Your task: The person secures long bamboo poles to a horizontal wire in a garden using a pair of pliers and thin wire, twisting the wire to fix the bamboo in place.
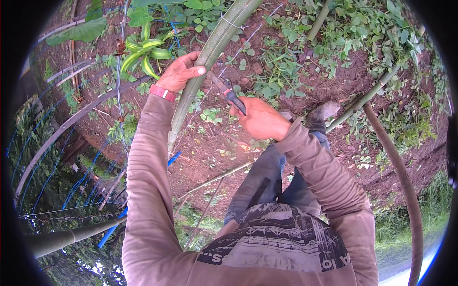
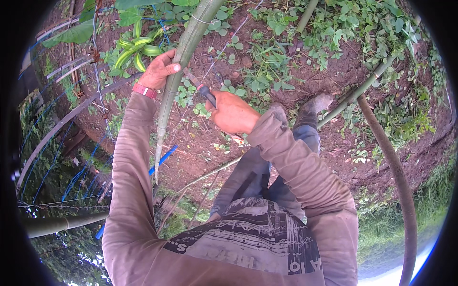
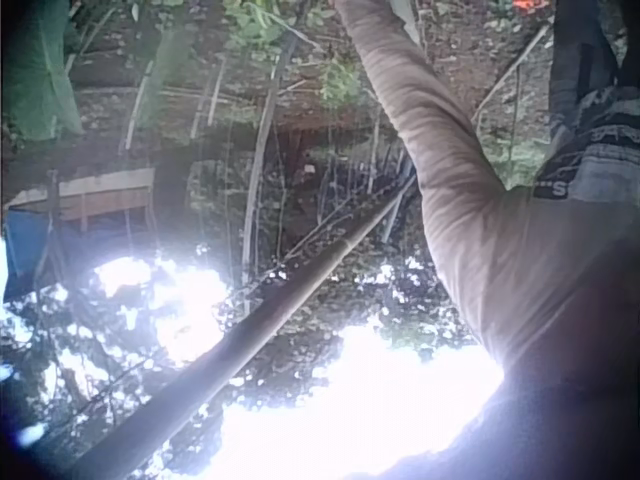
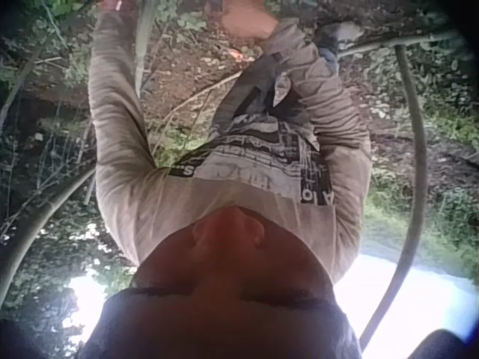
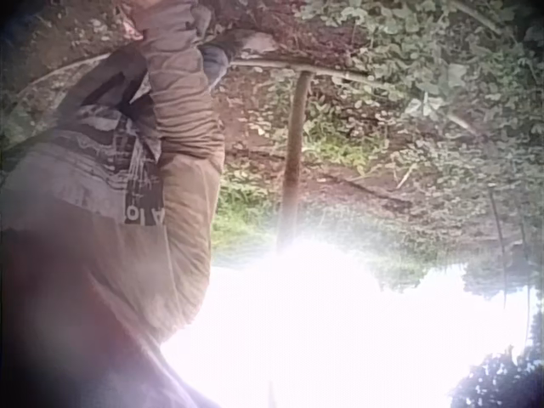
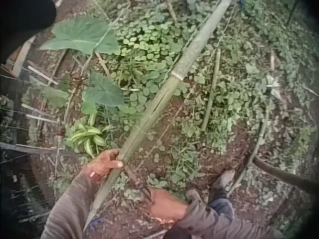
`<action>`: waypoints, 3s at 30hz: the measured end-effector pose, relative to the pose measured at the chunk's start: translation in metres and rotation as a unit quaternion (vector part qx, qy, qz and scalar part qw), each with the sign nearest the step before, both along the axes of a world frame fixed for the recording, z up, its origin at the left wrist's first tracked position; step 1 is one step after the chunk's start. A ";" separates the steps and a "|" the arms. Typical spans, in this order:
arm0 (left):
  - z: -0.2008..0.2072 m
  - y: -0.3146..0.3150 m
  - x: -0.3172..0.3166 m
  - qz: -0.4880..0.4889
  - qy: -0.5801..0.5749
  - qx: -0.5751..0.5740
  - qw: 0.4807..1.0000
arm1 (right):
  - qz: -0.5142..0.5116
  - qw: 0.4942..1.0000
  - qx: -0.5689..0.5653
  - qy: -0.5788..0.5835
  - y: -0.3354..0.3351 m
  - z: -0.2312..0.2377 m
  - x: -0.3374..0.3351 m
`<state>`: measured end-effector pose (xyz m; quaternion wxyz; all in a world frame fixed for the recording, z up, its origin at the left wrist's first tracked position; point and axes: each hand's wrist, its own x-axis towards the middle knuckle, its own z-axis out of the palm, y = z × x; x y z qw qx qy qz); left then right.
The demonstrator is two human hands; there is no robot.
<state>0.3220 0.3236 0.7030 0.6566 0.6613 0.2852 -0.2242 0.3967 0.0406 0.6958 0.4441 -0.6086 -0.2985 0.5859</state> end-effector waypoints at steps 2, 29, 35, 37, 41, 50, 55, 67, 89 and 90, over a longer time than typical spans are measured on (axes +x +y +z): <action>-0.002 0.002 -0.004 -0.005 -0.023 0.016 1.000 | 0.046 0.999 0.014 0.017 -0.006 -0.004 0.006; -0.002 -0.004 0.001 0.001 -0.021 0.015 1.000 | -0.102 0.993 0.043 -0.039 -0.006 -0.015 -0.046; 0.008 -0.003 0.008 0.009 0.018 0.004 1.000 | 0.006 0.874 -0.080 -0.480 0.000 0.013 -0.021; 0.005 -0.002 0.000 0.002 0.005 0.010 1.000 | 0.001 0.875 -0.054 -0.480 -0.007 0.008 -0.019; 0.003 -0.004 -0.002 0.016 -0.007 0.023 1.000 | 0.007 0.983 0.014 -0.182 -0.019 -0.010 -0.007; -0.004 0.000 -0.001 0.012 -0.022 0.006 1.000 | -0.082 0.515 0.271 0.809 -0.009 -0.064 -0.074; 0.001 0.006 -0.002 0.023 -0.002 -0.006 1.000 | -0.101 0.468 0.247 0.842 -0.005 -0.067 -0.082; -0.001 0.001 -0.001 0.017 -0.021 -0.001 1.000 | -0.076 0.366 0.301 0.877 0.012 -0.087 -0.108; 0.002 0.002 -0.001 0.006 -0.010 0.006 1.000 | -0.081 0.994 0.071 -0.008 -0.001 -0.017 -0.036; 0.001 0.002 0.000 0.003 -0.010 0.009 1.000 | -0.083 0.994 0.071 -0.008 0.001 -0.015 -0.035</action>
